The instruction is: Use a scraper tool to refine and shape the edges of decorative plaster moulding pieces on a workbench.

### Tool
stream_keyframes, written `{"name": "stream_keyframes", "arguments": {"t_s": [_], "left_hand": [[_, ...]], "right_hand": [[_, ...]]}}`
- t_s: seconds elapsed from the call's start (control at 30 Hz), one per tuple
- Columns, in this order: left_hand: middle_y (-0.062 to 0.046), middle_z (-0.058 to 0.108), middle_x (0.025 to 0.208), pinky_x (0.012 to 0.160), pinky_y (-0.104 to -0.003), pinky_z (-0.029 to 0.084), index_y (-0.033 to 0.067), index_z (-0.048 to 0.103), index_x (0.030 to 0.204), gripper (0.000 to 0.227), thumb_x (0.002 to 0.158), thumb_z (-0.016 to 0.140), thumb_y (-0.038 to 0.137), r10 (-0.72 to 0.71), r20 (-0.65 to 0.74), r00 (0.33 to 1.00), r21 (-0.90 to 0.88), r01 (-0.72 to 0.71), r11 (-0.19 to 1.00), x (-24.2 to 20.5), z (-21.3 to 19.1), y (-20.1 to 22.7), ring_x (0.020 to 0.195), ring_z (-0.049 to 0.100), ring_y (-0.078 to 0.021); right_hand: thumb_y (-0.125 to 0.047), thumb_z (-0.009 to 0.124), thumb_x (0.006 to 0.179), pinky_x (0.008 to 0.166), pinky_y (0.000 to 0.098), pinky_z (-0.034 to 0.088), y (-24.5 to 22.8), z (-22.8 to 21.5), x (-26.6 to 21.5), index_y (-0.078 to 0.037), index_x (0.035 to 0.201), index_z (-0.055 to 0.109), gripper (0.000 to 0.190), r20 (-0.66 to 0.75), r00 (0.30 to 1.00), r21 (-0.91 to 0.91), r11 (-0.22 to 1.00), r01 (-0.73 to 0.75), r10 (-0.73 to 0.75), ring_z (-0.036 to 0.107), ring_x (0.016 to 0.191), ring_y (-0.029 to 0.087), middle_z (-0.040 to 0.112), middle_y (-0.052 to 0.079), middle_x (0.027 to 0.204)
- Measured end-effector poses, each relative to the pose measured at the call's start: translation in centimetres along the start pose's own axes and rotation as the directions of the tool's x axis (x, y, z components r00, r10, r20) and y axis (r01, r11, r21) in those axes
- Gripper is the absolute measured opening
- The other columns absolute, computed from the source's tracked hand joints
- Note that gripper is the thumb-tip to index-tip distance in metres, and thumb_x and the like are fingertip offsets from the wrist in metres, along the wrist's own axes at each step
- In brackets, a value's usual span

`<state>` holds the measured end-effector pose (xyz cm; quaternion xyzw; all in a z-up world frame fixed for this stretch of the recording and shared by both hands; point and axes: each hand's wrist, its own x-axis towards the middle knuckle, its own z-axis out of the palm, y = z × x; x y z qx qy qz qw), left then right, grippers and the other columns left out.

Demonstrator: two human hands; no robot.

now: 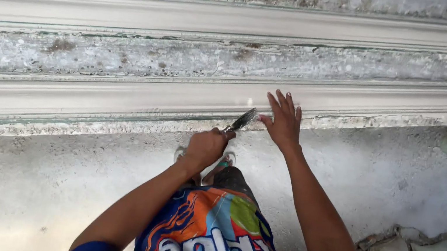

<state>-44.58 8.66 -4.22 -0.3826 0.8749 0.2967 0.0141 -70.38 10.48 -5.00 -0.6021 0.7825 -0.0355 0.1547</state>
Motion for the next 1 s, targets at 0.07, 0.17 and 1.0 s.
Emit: {"name": "stream_keyframes", "arguments": {"t_s": [0.07, 0.17, 1.0], "left_hand": [[-0.018, 0.068, 0.093, 0.063, -0.053, 0.061, 0.0224, 0.071, 0.124, 0.033, 0.101, 0.048, 0.02, -0.003, -0.001, 1.0, 0.002, 0.003, 1.0, 0.0, -0.2, 0.1, 0.078, 0.074, -0.0421], [-0.018, 0.067, 0.094, 0.065, -0.055, 0.061, 0.0271, 0.069, 0.128, 0.036, 0.101, 0.047, 0.019, -0.034, 0.038, 0.999, 0.022, 0.033, 0.999, -1.8, -1.2, -1.2, 0.08, 0.074, -0.0424], [-0.021, 0.068, 0.095, 0.072, -0.058, 0.061, 0.029, 0.066, 0.135, 0.04, 0.107, 0.038, 0.021, -0.049, 0.062, 0.997, -0.031, 0.051, 0.998, 4.8, 2.0, 7.1, 0.086, 0.074, -0.0457]], "right_hand": [[-0.047, 0.067, 0.095, 0.121, 0.069, 0.019, 0.9, -0.5, 0.6, -0.033, 0.159, 0.04, 0.071, 0.015, 1.0, -0.037, 0.999, -0.005, 0.005, 0.022, 0.157, 0.032, 0.033, 0.002, 0.167], [-0.047, 0.067, 0.095, 0.121, 0.0697, 0.02, 1.5, -0.4, 0.4, -0.034, 0.158, 0.04, 0.07, 0.031, 0.999, -0.058, 0.998, -0.013, 0.014, 0.022, 0.157, 0.031, 0.034, 0.0, 0.166], [-0.049, 0.066, 0.094, 0.121, 0.0651, 0.022, 11.1, -1.0, 1.9, -0.042, 0.155, 0.042, 0.066, 0.019, 1.0, -0.06, 0.998, -0.01, 0.012, 0.028, 0.152, 0.032, 0.037, -0.004, 0.162]]}}
